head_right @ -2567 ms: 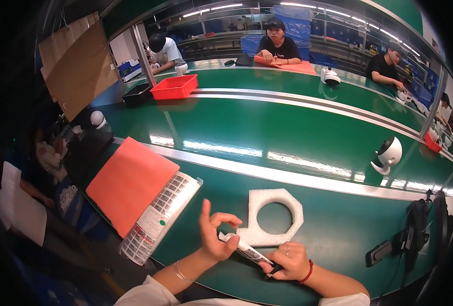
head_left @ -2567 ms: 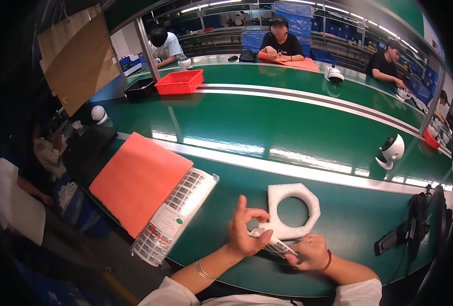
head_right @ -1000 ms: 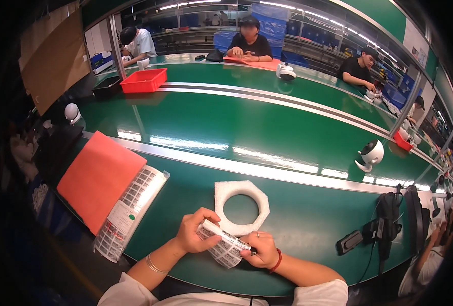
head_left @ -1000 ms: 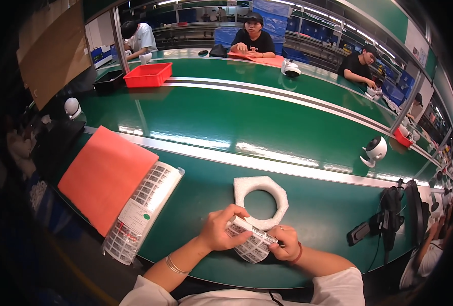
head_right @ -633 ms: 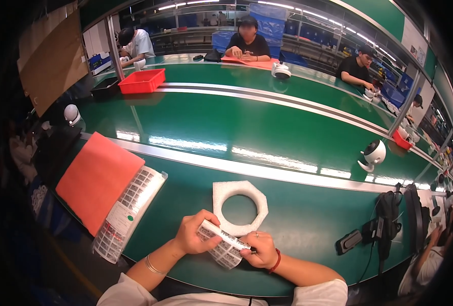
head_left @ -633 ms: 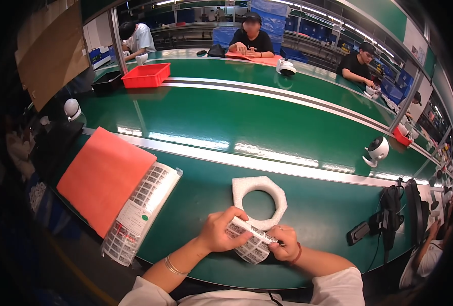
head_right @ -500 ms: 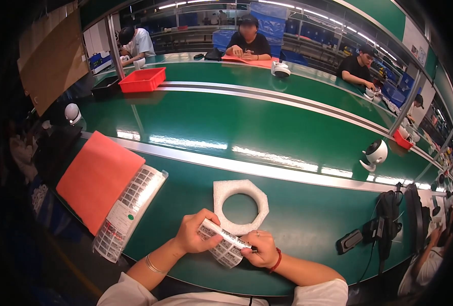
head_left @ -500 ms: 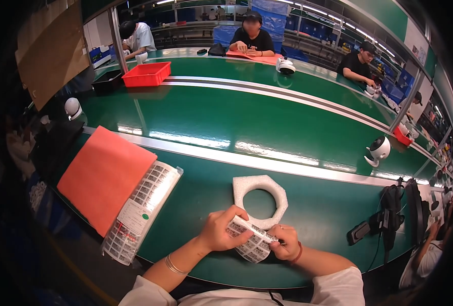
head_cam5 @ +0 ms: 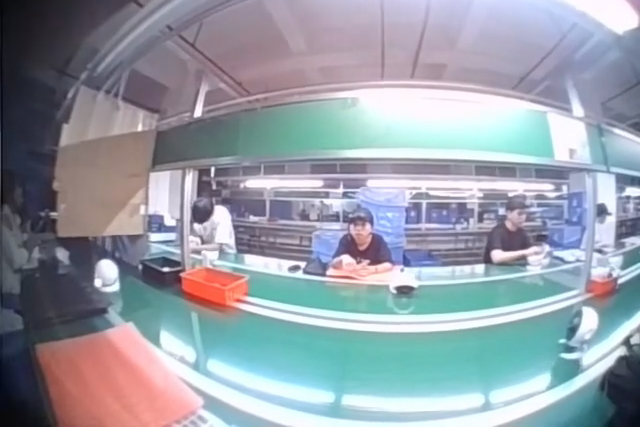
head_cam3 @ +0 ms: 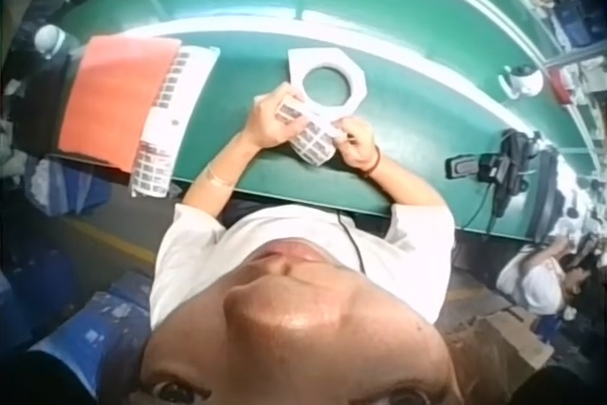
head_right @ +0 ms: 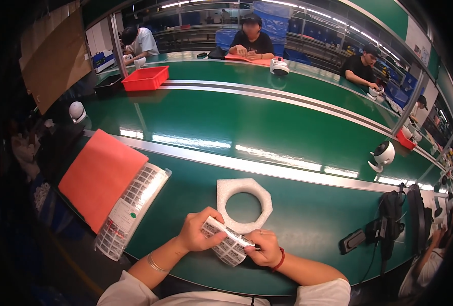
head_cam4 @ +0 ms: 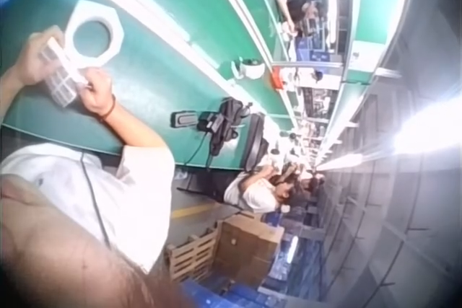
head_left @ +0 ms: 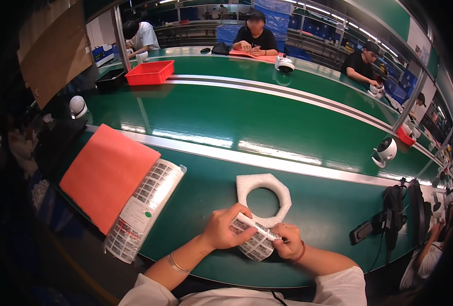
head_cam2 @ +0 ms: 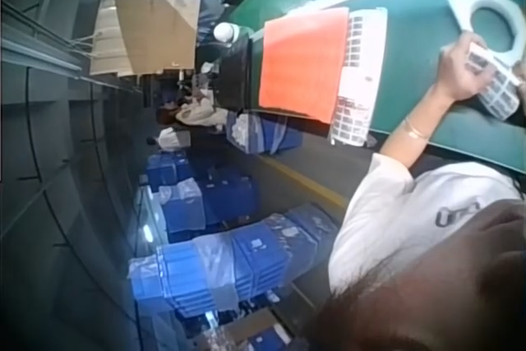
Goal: Applying labels to plastic camera components and organizing them on an assembly line.
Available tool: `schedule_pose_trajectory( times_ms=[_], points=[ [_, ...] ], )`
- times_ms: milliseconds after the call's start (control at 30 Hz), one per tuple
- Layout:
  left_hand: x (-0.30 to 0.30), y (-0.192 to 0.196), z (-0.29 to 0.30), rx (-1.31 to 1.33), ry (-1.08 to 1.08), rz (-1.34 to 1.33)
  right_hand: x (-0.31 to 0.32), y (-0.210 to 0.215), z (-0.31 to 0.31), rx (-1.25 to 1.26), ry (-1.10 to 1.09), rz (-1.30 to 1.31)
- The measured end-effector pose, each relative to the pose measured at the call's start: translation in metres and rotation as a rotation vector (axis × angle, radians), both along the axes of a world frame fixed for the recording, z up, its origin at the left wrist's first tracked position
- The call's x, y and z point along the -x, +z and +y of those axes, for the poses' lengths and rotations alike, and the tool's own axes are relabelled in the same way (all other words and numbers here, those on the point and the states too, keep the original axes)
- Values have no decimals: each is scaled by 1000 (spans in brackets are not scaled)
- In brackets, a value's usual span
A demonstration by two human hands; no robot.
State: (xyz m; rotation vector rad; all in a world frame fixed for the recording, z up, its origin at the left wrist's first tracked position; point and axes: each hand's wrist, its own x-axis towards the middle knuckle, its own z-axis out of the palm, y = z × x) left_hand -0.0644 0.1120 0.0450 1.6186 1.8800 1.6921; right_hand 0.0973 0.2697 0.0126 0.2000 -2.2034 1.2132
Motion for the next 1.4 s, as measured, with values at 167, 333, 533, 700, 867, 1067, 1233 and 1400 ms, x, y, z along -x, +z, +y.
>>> schedule_pose_trajectory(
  times_ms=[167,333,533,700,867,1067,1233,1400],
  points=[
    [0,2,0,-2,-5,-13,1,1,0,-14,9,-3],
    [0,2,0,16,-10,-18,1,1,1,-21,13,5],
    [0,1,-1,17,-9,-20,2,0,1,-31,12,4],
    [0,2,0,17,-9,-20,2,0,2,-42,19,-1],
    [1,0,0,17,-2,-15,1,0,2,-41,17,-7],
    [0,-1,1,14,21,9,1,-2,3,-22,33,-10],
    [0,-2,1,4,32,38,0,-2,4,-25,59,-11],
    [-1,-3,2,-3,32,27,1,-2,3,-9,49,-8]
  ],
)
